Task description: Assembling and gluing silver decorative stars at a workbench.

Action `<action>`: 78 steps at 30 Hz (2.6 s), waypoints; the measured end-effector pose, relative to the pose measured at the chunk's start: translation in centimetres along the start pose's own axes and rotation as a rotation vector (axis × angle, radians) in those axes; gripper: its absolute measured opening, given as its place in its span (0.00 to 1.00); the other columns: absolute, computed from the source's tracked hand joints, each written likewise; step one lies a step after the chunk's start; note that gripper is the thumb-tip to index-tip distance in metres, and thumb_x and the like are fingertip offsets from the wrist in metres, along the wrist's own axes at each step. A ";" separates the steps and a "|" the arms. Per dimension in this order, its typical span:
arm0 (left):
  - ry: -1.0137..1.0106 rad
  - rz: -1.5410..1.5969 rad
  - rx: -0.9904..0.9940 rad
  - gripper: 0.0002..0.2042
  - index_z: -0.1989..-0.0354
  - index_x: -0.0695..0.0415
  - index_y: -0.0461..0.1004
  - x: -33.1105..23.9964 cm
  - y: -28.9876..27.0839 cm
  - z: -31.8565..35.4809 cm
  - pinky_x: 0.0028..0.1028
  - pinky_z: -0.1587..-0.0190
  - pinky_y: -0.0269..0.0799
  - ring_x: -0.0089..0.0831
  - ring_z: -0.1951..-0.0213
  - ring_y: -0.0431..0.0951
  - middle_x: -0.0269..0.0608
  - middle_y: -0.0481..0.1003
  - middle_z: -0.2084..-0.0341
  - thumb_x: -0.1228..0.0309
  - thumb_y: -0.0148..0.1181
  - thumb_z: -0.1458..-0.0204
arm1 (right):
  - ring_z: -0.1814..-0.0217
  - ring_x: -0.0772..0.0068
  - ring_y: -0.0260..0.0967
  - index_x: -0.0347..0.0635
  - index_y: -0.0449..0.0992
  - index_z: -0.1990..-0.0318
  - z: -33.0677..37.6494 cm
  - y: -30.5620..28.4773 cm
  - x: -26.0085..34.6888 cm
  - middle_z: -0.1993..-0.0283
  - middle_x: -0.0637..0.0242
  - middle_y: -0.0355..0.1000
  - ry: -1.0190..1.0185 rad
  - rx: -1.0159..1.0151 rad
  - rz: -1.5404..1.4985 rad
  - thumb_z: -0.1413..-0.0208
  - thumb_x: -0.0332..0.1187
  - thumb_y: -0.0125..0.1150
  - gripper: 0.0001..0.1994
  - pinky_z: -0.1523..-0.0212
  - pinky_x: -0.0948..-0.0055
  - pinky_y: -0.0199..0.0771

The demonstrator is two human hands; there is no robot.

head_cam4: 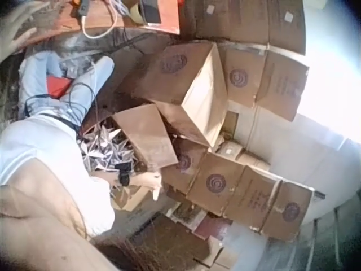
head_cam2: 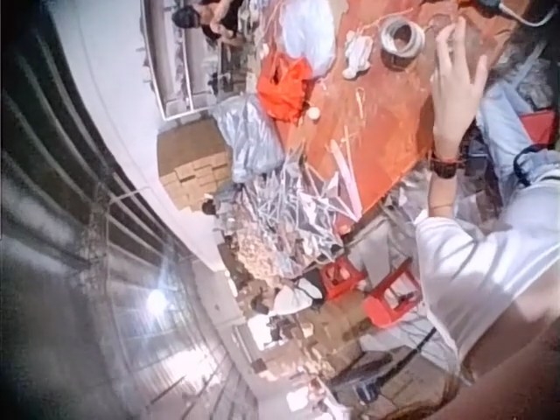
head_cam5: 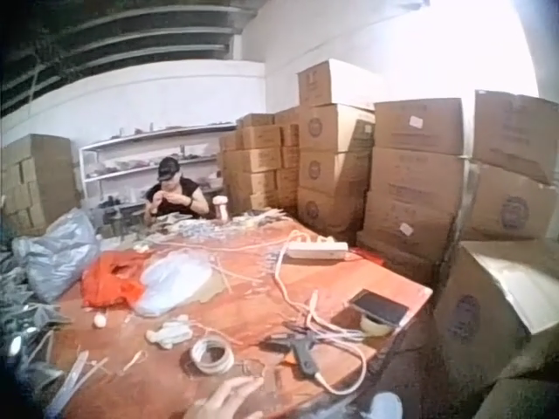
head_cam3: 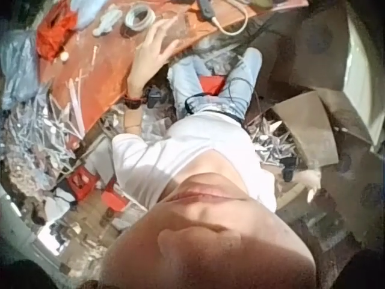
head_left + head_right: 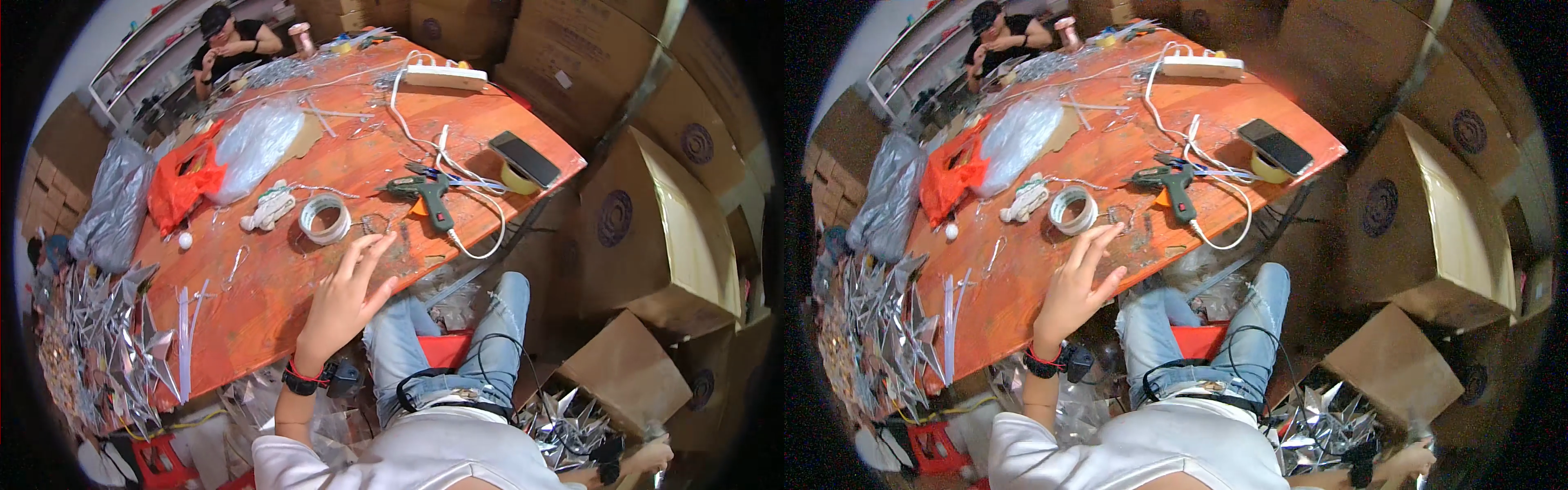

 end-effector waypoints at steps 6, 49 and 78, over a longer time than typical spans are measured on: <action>-0.247 -0.078 -0.266 0.22 0.46 0.51 0.60 4.8 -5.3 4.8 0.36 0.58 0.69 0.44 0.55 0.69 0.43 0.63 0.52 0.69 0.54 0.51 | 0.50 0.53 0.62 0.42 0.66 0.50 2.4 -2.7 14.8 0.53 0.52 0.65 -0.398 0.050 -0.398 0.45 0.52 0.45 0.25 0.50 0.56 0.63; -1.508 -0.246 -0.761 0.45 0.48 0.80 0.49 27.7 -30.3 40.9 0.32 0.54 0.66 0.49 0.55 0.71 0.70 0.67 0.59 0.46 0.53 0.59 | 0.56 0.66 0.61 0.40 0.65 0.50 29.2 -24.9 38.1 0.50 0.59 0.56 -1.503 0.425 -1.429 0.44 0.26 0.46 0.13 0.60 0.72 0.65; -1.561 -0.601 -0.563 0.41 0.45 0.69 0.53 28.9 -29.4 30.2 0.39 0.49 0.62 0.51 0.49 0.66 0.61 0.66 0.52 0.43 0.48 0.57 | 0.52 0.62 0.61 0.39 0.64 0.51 31.7 -27.6 37.3 0.50 0.57 0.56 -1.563 0.512 -1.413 0.43 0.26 0.44 0.12 0.55 0.68 0.67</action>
Point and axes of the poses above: each hand's wrist, its own z-axis away from the middle knuckle, its own y-axis out of the palm, x = y × z, the point moved 7 cm from there along -z, towards the middle knuckle
